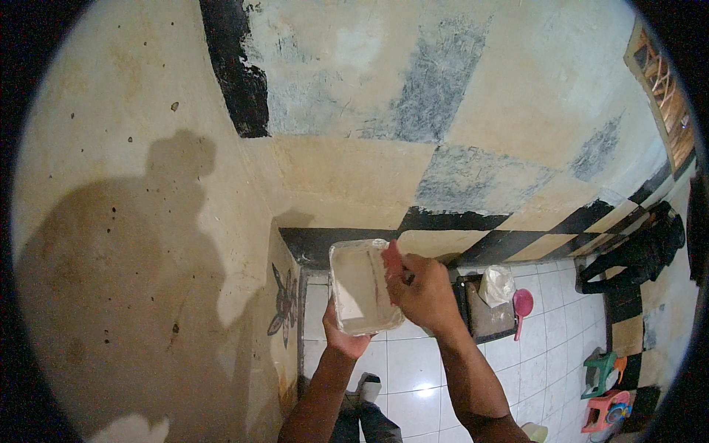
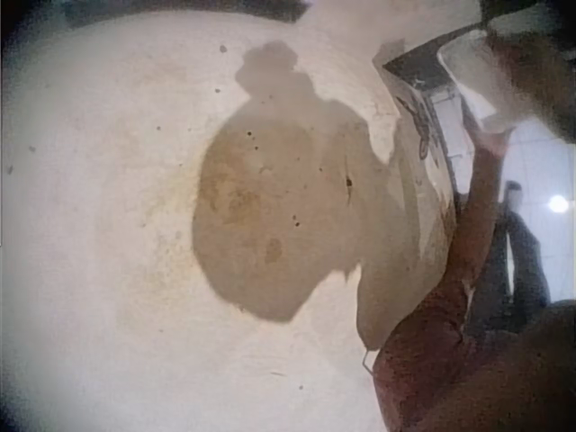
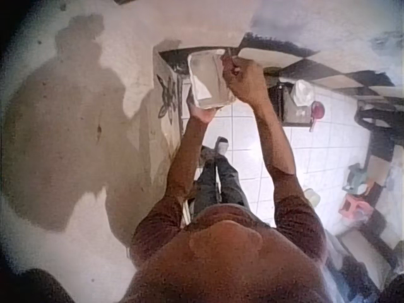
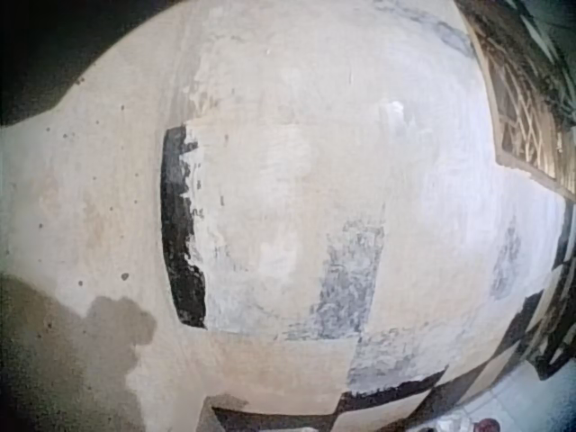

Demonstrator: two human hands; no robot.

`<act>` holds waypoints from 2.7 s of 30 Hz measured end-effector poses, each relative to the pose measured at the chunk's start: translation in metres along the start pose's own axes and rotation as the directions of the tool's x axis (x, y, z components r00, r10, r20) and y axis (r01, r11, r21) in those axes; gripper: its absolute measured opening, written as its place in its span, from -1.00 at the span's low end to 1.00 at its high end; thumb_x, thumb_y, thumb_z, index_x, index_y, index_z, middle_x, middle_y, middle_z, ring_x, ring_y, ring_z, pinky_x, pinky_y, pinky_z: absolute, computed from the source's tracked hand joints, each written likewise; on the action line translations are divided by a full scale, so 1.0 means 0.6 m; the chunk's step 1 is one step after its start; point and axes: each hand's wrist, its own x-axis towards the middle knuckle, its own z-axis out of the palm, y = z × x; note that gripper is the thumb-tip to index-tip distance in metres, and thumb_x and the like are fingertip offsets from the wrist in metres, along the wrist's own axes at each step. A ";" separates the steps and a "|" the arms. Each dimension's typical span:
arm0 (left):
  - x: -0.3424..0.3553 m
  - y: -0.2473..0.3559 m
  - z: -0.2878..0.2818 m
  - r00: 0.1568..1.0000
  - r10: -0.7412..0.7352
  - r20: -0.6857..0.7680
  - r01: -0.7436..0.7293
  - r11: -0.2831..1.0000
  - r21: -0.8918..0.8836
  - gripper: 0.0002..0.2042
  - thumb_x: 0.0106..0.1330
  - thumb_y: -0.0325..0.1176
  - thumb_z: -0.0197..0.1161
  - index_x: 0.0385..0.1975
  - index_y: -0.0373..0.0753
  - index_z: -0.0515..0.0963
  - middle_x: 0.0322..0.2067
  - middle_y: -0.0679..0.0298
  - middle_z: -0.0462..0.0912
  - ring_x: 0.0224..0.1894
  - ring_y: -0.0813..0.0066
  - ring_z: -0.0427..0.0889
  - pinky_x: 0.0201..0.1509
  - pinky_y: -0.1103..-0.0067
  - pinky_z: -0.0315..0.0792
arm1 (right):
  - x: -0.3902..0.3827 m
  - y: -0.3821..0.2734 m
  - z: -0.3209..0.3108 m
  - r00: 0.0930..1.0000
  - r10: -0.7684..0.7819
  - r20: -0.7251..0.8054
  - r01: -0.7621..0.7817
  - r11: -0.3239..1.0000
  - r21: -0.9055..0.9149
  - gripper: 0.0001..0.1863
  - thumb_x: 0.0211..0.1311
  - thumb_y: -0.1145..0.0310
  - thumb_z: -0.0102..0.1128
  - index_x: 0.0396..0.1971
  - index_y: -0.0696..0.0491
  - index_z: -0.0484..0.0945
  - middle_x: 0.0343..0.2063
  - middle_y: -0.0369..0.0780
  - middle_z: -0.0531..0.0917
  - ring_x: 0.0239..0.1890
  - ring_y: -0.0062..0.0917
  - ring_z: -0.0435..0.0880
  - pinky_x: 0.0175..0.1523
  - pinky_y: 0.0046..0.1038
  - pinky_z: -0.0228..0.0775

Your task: The person applies a white plaster-like substance to a wall using a red putty knife, pulling the material from a white container.

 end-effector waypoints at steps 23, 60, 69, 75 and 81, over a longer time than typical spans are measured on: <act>0.005 0.000 -0.011 1.000 0.017 -0.025 -0.019 0.996 -0.083 -0.47 0.36 0.03 -0.04 0.26 -0.09 0.33 0.16 0.23 0.47 0.20 0.21 0.46 0.25 0.19 0.37 | -0.026 -0.015 -0.019 0.996 0.089 -0.021 -0.086 0.989 0.117 -0.82 0.07 0.41 0.17 -0.43 0.26 0.55 -0.60 0.00 0.59 -0.55 -0.37 0.61 -0.37 -0.32 0.42; 0.012 0.015 0.005 0.999 0.046 0.000 -0.046 0.993 0.106 -0.48 0.42 0.08 -0.08 0.28 -0.03 0.30 0.20 0.30 0.44 0.23 0.27 0.42 0.31 0.25 0.30 | 0.001 -0.012 0.013 0.967 -0.166 0.195 0.202 0.962 -0.184 -0.53 0.11 0.39 0.12 0.10 0.00 0.52 -0.36 -0.01 0.62 -0.38 -0.08 0.64 -0.29 -0.10 0.53; 0.016 0.008 0.008 0.983 0.053 -0.178 -0.012 0.975 0.223 -0.28 0.17 0.21 0.06 0.33 0.04 0.25 0.29 0.32 0.35 0.33 0.18 0.31 0.37 0.14 0.22 | 0.004 -0.019 0.016 0.982 -0.139 0.125 0.153 0.982 -0.109 -0.82 0.11 0.39 0.18 -0.36 0.19 0.60 -0.48 0.07 0.60 -0.38 0.01 0.63 -0.27 -0.14 0.45; 0.010 0.006 0.008 0.984 0.072 -0.163 -0.026 0.963 0.267 -0.28 0.16 0.22 0.07 0.33 0.05 0.27 0.29 0.30 0.35 0.33 0.17 0.31 0.35 0.09 0.23 | 0.007 0.024 0.004 0.996 0.031 -0.084 -0.033 0.999 -0.027 -0.81 0.07 0.40 0.20 -0.33 0.17 0.60 -0.47 0.05 0.62 -0.39 0.01 0.63 -0.27 -0.14 0.46; 0.011 0.005 -0.001 0.995 0.054 -0.081 -0.048 0.996 0.082 -0.50 0.44 0.02 -0.11 0.29 -0.06 0.31 0.21 0.26 0.44 0.23 0.24 0.43 0.29 0.26 0.32 | -0.016 -0.001 0.032 0.988 -0.157 0.016 0.157 0.981 -0.115 -0.77 0.07 0.40 0.18 -0.24 0.04 0.66 -0.46 -0.03 0.59 -0.44 -0.07 0.62 -0.33 -0.15 0.46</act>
